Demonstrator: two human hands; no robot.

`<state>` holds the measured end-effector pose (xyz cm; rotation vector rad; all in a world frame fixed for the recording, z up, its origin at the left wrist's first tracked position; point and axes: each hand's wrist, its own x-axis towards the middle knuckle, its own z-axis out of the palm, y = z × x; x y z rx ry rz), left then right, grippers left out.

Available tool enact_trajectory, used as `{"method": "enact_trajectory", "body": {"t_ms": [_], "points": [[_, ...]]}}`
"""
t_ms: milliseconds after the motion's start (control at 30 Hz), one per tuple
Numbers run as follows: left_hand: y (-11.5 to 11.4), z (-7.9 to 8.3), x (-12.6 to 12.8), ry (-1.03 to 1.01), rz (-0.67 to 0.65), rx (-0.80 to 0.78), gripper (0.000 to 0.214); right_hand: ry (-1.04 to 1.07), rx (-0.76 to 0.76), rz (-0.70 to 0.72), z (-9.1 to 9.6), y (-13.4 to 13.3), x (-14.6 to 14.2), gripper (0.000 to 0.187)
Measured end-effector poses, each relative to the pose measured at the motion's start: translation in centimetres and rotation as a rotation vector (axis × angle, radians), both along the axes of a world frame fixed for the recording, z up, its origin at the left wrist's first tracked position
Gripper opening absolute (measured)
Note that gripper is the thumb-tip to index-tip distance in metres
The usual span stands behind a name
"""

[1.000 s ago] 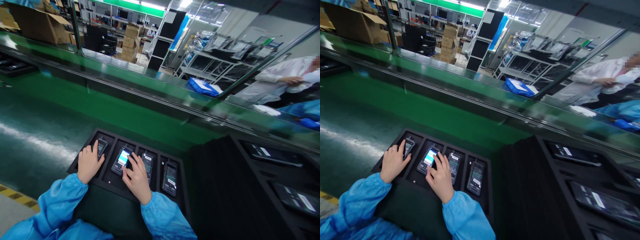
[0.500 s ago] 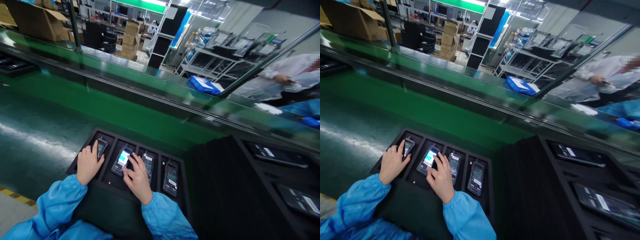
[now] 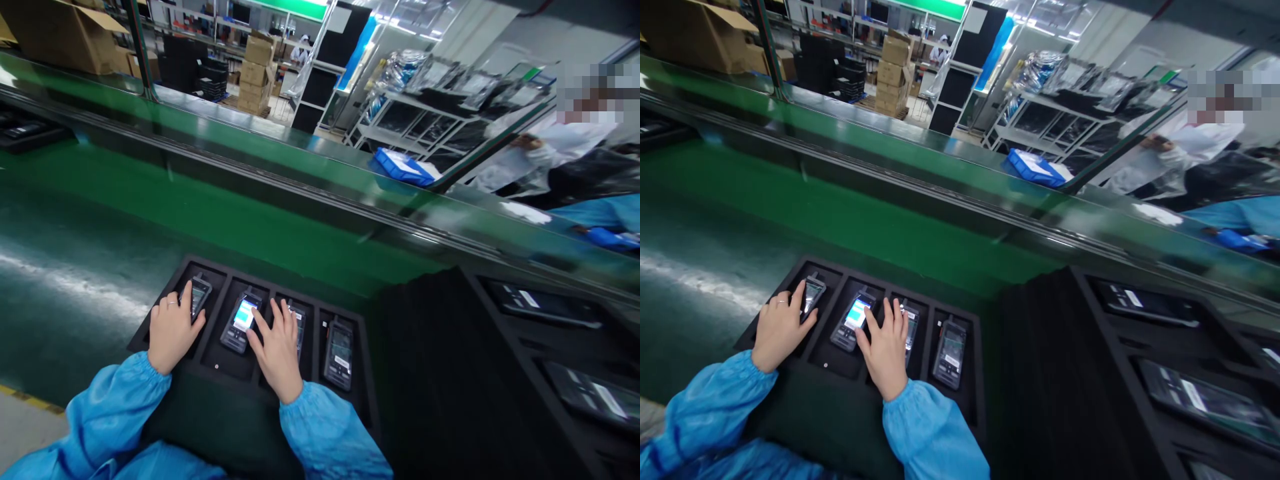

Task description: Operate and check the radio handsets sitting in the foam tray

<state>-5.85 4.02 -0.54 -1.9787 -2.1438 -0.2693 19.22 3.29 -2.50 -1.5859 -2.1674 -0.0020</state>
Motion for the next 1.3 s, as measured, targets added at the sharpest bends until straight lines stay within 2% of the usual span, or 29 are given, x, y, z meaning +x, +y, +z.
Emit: {"method": "enact_trajectory", "body": {"t_ms": [367, 867, 1300], "points": [[-0.05, 0.07, 0.02, 0.002, -0.008, -0.003, 0.061, 0.157, 0.068, 0.010, 0.18, -0.35, 0.56, 0.038], [-0.11, 0.22, 0.07, 0.000, -0.006, -0.003, 0.061, 0.140, 0.104, 0.091, 0.36, -0.49, 0.01, 0.034], [0.02, 0.24, 0.14, -0.041, 0.010, -0.031, 0.060, 0.208, 0.092, 0.032, 0.86, -0.42, 0.55, 0.037]]}}
